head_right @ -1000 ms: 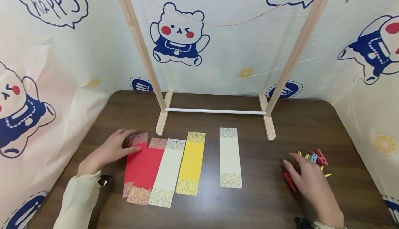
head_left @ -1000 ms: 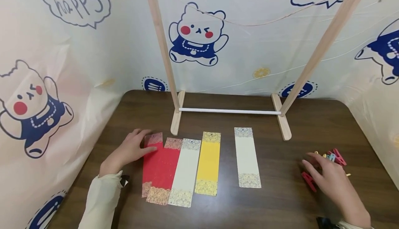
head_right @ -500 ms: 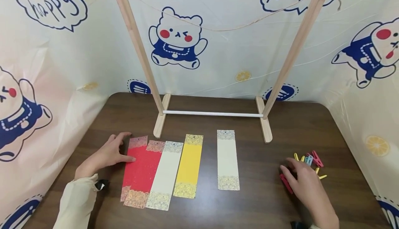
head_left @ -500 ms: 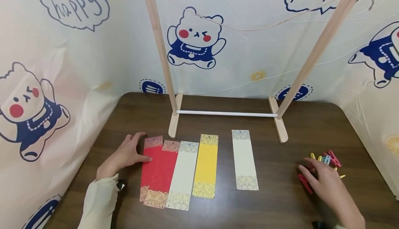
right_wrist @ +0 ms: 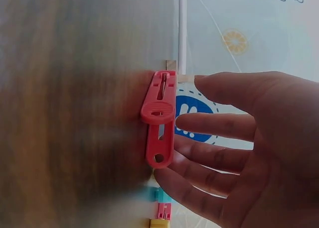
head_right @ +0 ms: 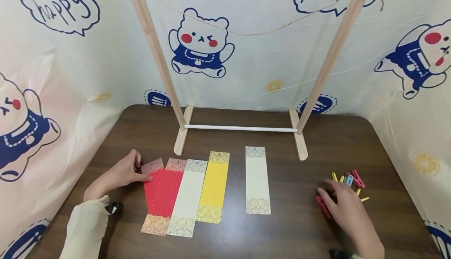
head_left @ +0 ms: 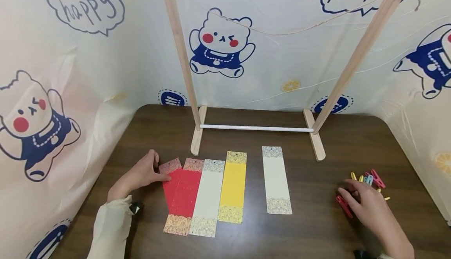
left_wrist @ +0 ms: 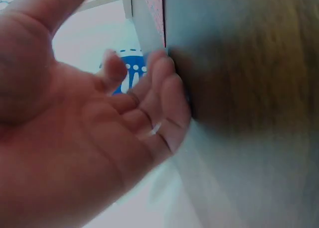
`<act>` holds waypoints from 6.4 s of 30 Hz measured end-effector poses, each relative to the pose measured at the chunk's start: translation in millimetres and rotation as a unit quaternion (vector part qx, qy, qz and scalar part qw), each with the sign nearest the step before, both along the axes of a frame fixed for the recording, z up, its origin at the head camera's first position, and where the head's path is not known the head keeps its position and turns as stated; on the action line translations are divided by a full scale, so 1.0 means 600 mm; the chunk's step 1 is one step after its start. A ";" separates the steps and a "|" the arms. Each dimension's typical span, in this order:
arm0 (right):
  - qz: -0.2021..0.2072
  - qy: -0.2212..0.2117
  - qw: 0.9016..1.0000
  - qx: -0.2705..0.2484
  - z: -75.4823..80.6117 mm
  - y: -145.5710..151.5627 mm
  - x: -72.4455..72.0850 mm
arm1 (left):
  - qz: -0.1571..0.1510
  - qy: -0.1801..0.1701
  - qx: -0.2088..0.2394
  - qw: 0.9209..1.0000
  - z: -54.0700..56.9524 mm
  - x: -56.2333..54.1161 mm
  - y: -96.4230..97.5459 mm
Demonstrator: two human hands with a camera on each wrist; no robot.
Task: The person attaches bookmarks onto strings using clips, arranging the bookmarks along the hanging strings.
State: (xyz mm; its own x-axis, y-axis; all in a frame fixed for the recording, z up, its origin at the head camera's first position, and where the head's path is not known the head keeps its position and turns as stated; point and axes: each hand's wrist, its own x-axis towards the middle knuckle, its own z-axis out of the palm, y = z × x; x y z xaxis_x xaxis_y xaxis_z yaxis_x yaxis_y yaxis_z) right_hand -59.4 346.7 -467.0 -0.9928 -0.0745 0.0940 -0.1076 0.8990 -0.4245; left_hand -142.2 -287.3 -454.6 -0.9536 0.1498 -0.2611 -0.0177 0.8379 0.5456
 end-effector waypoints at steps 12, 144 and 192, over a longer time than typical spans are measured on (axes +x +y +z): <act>0.002 -0.123 0.992 0.033 0.009 0.010 0.012 | -0.009 -0.004 -0.028 1.000 0.003 0.006 0.021; 0.215 0.154 0.964 -0.005 0.280 -0.178 -0.151 | 0.052 0.342 0.320 0.882 0.193 -0.041 0.124; 0.201 0.238 0.941 -0.130 0.446 -0.308 -0.260 | -0.002 0.362 0.291 0.886 0.367 -0.103 0.221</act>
